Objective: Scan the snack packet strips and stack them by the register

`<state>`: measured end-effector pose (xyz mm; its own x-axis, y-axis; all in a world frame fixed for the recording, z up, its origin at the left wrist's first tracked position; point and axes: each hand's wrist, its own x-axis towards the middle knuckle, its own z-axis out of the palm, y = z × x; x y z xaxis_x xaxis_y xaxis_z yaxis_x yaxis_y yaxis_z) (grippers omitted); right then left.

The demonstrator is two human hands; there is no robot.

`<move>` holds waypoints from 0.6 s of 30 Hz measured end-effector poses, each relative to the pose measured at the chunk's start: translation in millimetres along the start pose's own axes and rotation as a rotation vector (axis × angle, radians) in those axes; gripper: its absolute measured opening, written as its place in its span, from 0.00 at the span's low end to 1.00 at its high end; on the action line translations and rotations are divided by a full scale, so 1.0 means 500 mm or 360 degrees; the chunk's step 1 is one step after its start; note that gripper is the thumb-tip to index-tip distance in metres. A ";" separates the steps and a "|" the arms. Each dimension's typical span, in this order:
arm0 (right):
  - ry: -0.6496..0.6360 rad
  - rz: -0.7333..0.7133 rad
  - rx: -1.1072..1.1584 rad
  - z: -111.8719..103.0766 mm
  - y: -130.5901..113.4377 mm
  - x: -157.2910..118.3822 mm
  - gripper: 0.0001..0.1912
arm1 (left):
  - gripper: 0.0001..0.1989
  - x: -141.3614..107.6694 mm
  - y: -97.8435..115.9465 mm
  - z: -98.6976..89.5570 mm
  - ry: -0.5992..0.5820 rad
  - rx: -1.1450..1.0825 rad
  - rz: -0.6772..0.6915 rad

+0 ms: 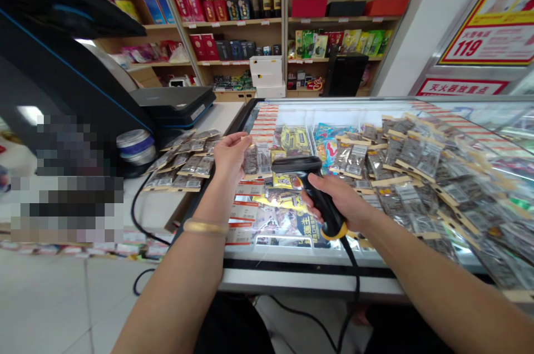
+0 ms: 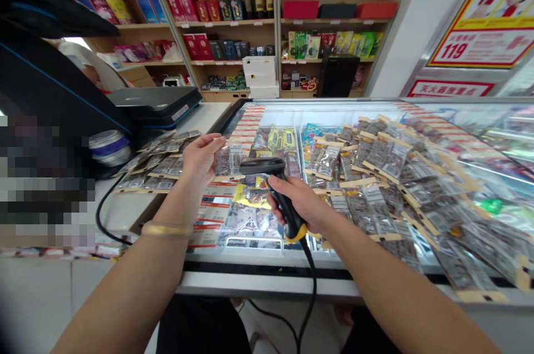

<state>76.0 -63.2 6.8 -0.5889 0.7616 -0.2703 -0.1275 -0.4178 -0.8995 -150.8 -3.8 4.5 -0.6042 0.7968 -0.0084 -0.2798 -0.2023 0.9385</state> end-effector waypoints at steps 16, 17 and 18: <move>0.0421 -0.0635 0.0424 -0.145 -0.100 -0.186 0.17 | 0.15 -0.102 -0.022 0.301 -0.0651 -0.0009 -0.0251; 0.0462 -0.0657 0.0431 -0.159 -0.099 -0.198 0.17 | 0.15 -0.110 -0.033 0.327 -0.0670 0.0006 -0.0261; 0.0496 -0.0671 0.0441 -0.172 -0.098 -0.209 0.17 | 0.14 -0.116 -0.044 0.349 -0.0678 0.0023 -0.0266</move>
<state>212.2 -79.9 49.5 -0.1856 0.9820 -0.0346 -0.5278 -0.1293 -0.8395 20.6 53.9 44.5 -0.1903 0.9815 -0.0203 -0.3353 -0.0455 0.9410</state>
